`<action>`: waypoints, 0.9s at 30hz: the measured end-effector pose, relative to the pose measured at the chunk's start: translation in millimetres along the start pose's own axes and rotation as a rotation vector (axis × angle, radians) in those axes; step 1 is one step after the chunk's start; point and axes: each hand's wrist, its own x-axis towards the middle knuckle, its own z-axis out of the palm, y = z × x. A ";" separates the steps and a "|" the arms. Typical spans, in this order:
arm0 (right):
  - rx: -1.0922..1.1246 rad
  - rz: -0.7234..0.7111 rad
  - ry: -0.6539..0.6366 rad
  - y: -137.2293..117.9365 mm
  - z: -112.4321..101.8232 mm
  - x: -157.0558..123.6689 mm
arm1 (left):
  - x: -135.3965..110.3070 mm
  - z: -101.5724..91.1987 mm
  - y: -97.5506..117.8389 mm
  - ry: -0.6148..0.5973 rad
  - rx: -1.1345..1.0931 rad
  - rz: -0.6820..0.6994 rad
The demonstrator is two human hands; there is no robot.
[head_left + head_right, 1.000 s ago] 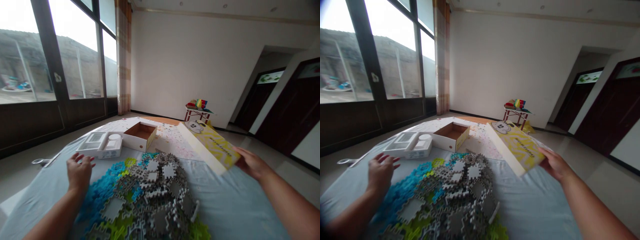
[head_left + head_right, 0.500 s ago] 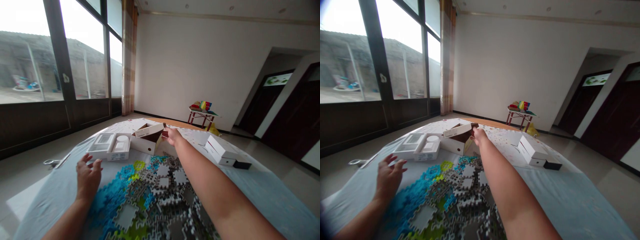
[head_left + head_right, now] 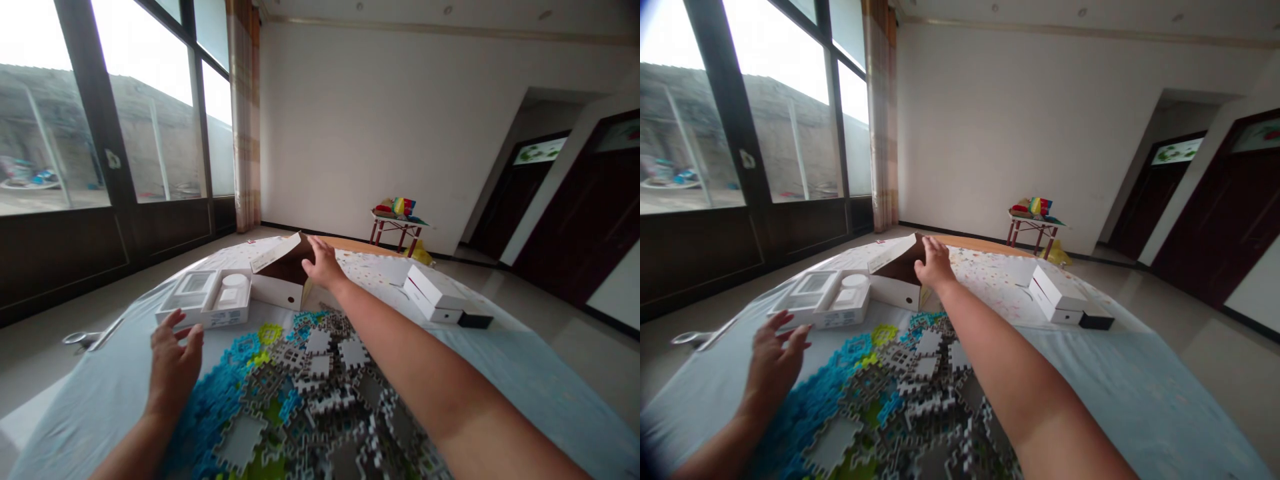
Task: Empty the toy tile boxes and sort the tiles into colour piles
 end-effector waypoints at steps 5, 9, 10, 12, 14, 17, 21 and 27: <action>-0.220 -0.149 -0.109 -32.3 15.2 15.1 | -1.8 0.4 -3.0 -0.037 -0.099 -0.033; -0.438 -0.146 -0.201 -27.6 14.5 18.3 | -2.1 0.2 -2.9 -0.030 -0.101 -0.037; -0.459 -0.141 -0.214 -24.0 13.1 17.9 | -2.3 -0.1 -1.8 -0.032 -0.102 -0.041; -0.483 -0.138 -0.249 -16.1 10.3 16.2 | -3.0 -1.1 1.2 -0.037 -0.106 -0.049; -0.517 -0.137 -0.301 -8.8 7.7 13.9 | -3.6 -2.3 3.9 -0.041 -0.106 -0.055; -0.557 -0.130 -0.321 -0.9 2.8 11.1 | -4.3 -3.7 5.8 -0.034 -0.107 -0.056; -0.591 -0.126 -0.212 4.7 -6.9 9.7 | -5.4 -3.2 5.5 -0.038 -0.130 -0.054; -0.564 -0.109 -0.204 10.7 -5.9 9.8 | -7.2 -1.5 5.4 -0.063 -0.122 -0.062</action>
